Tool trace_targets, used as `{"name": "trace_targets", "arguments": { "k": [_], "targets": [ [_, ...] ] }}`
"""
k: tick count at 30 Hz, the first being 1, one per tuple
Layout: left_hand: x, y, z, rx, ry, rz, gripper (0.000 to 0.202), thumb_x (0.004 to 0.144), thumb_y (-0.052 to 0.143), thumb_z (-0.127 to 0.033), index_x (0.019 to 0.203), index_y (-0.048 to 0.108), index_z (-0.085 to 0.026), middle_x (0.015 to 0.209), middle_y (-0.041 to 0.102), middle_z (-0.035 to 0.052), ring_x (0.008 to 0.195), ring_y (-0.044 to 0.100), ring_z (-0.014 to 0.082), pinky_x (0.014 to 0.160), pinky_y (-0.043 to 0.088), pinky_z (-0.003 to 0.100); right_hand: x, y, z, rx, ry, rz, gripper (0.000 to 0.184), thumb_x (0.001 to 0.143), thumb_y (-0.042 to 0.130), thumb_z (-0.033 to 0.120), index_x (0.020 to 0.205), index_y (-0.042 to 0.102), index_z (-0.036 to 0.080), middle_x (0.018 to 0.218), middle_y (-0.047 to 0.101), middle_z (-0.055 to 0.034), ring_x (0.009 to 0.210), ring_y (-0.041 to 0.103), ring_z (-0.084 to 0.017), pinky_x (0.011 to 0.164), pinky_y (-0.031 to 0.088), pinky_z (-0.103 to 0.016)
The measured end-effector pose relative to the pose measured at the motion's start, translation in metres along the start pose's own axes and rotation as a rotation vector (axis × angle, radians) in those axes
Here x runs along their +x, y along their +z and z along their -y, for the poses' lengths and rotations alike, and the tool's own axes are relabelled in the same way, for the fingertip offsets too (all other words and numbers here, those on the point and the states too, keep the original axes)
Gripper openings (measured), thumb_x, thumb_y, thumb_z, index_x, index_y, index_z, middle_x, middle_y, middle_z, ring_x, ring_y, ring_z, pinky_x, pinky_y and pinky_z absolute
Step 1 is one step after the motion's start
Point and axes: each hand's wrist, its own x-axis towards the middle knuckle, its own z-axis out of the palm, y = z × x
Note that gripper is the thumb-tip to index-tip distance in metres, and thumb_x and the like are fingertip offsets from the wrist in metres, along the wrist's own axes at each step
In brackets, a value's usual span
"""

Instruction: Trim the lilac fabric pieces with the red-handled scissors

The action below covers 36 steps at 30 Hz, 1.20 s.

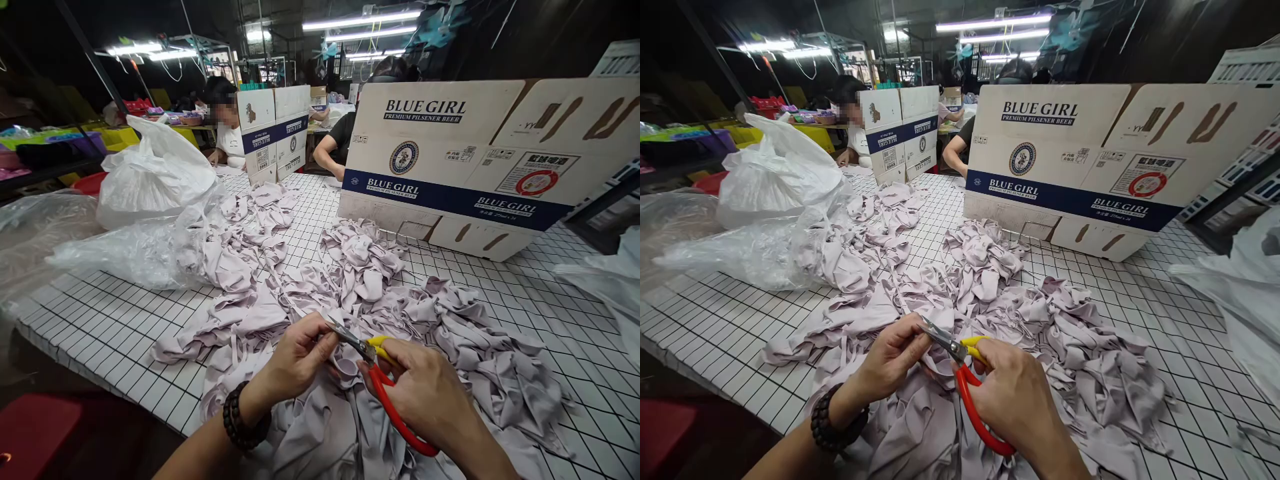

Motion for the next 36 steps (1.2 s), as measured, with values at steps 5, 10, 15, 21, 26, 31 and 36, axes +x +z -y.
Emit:
{"name": "trace_targets", "arguments": {
  "k": [5, 10, 15, 21, 26, 31, 36],
  "targets": [
    [0.0, -0.002, -0.002, -0.004, 0.004, 0.017, 0.023, 0.095, 0.05, -0.032, 0.084, 0.06, -0.015, 0.083, 0.052, 0.0032, 0.067, 0.055, 0.0111, 0.06, 0.05, 0.022, 0.002, 0.0, 0.002, 0.045, -0.036, -0.005, 0.041, 0.078, 0.057, 0.043, 0.055, 0.03, 0.022, 0.048, 0.04, 0.005, 0.045, 0.037, -0.01, 0.045, 0.026, -0.023],
    [-0.001, -0.004, -0.001, 0.04, 0.01, 0.0, 0.024, 0.094, 0.052, -0.032, 0.08, 0.061, -0.015, 0.078, 0.053, 0.003, 0.068, 0.055, 0.0119, 0.062, 0.05, 0.023, 0.003, -0.002, -0.001, 0.125, 0.01, 0.058, 0.046, 0.076, 0.059, 0.044, 0.051, 0.027, 0.021, 0.047, 0.034, 0.0053, 0.045, 0.032, -0.01, 0.044, 0.023, -0.024],
    [-0.004, -0.008, -0.001, -0.13, -0.099, 0.028, 0.024, 0.093, 0.054, -0.037, 0.089, 0.063, -0.015, 0.086, 0.052, 0.0035, 0.06, 0.06, 0.0106, 0.052, 0.052, 0.022, 0.021, -0.002, -0.03, 0.574, 0.254, 0.167, 0.039, 0.078, 0.062, 0.053, 0.061, 0.047, 0.021, 0.054, 0.045, 0.0054, 0.047, 0.04, -0.011, 0.045, 0.035, -0.024],
    [-0.011, -0.025, -0.008, -0.2, -0.055, -0.069, 0.023, 0.091, 0.057, -0.035, 0.083, 0.063, -0.014, 0.079, 0.05, 0.0012, 0.054, 0.053, 0.0077, 0.048, 0.047, 0.02, 0.05, 0.029, -0.043, 0.54, 0.265, 0.144, 0.041, 0.07, 0.073, 0.042, 0.101, 0.059, 0.02, 0.069, 0.059, 0.0037, 0.06, 0.057, -0.016, 0.058, 0.046, -0.029],
    [-0.018, -0.045, -0.012, -0.16, 0.001, -0.156, 0.024, 0.091, 0.057, -0.034, 0.079, 0.064, -0.014, 0.071, 0.05, 0.002, 0.061, 0.045, 0.0102, 0.056, 0.04, 0.021, 0.063, 0.064, -0.015, 0.502, 0.144, 0.087, 0.032, 0.065, 0.072, 0.036, 0.086, 0.053, 0.021, 0.077, 0.058, 0.0022, 0.068, 0.055, -0.018, 0.065, 0.045, -0.031],
    [-0.011, -0.057, -0.027, -0.236, 0.06, -0.229, 0.02, 0.088, 0.061, -0.032, 0.078, 0.064, -0.014, 0.073, 0.051, 0.0036, 0.065, 0.046, 0.0123, 0.058, 0.039, 0.022, 0.069, 0.081, 0.026, 0.54, 0.163, -0.038, 0.049, 0.055, 0.075, 0.035, 0.09, 0.042, 0.024, 0.088, 0.056, -0.0016, 0.08, 0.055, -0.023, 0.075, 0.045, -0.038],
    [0.011, -0.064, -0.057, -0.362, 0.149, -0.31, 0.018, 0.082, 0.066, -0.031, 0.075, 0.064, -0.015, 0.072, 0.051, 0.0029, 0.062, 0.048, 0.0115, 0.055, 0.042, 0.021, 0.079, 0.098, 0.06, 0.667, 0.277, -0.193, 0.041, 0.061, 0.066, 0.032, 0.09, 0.037, 0.025, 0.095, 0.058, -0.0089, 0.087, 0.058, -0.027, 0.077, 0.047, -0.043]
  ]
}}
